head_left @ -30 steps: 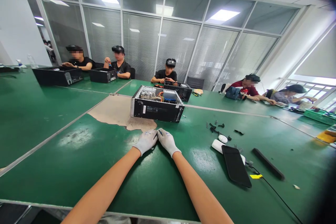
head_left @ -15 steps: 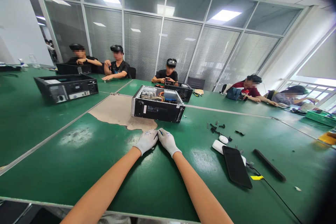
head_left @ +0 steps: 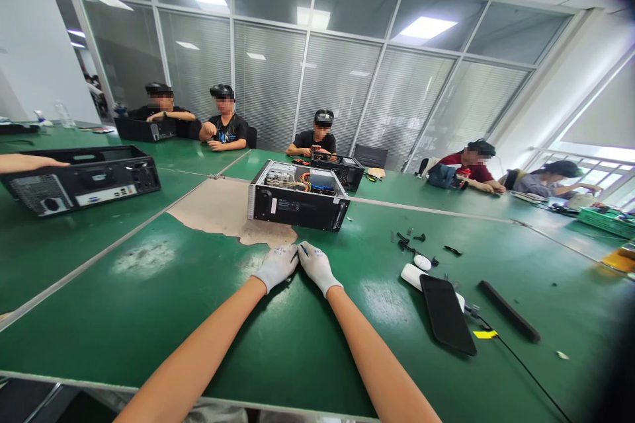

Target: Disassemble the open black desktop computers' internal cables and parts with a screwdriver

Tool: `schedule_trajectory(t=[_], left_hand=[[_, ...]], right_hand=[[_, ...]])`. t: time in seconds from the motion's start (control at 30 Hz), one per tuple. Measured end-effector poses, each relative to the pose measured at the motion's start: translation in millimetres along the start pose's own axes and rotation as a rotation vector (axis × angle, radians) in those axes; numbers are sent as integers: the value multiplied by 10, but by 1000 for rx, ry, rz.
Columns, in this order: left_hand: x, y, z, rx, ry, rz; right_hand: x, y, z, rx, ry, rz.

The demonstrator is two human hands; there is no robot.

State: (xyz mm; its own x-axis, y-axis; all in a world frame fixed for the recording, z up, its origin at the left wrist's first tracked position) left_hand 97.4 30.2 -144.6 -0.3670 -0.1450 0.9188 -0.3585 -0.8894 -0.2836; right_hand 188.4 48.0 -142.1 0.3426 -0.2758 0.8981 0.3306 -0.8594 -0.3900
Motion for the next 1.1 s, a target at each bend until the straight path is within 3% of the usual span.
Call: schedule_trajectory(t=[0.4,1.1], left_hand=[[72,2,36,-6,20,20],[-19,-11,-7,-22,-10,13]], right_hand=[[-4,-5,11,18,-27,56],[-2,4,-22,51,18,49]])
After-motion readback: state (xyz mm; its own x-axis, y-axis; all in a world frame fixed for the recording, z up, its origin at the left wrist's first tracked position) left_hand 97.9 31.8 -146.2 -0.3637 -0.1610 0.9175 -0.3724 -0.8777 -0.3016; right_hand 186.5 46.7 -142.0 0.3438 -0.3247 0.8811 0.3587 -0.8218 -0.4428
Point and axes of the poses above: each hand's wrist, its own y-axis away from the middle knuckle, its own x-axis out of the back of the hand, z = x × y, the point moved 10 cm from there along -y, towards the middle knuckle, and after that the axes turned 7 degrees about y, right-handed, at the moved point
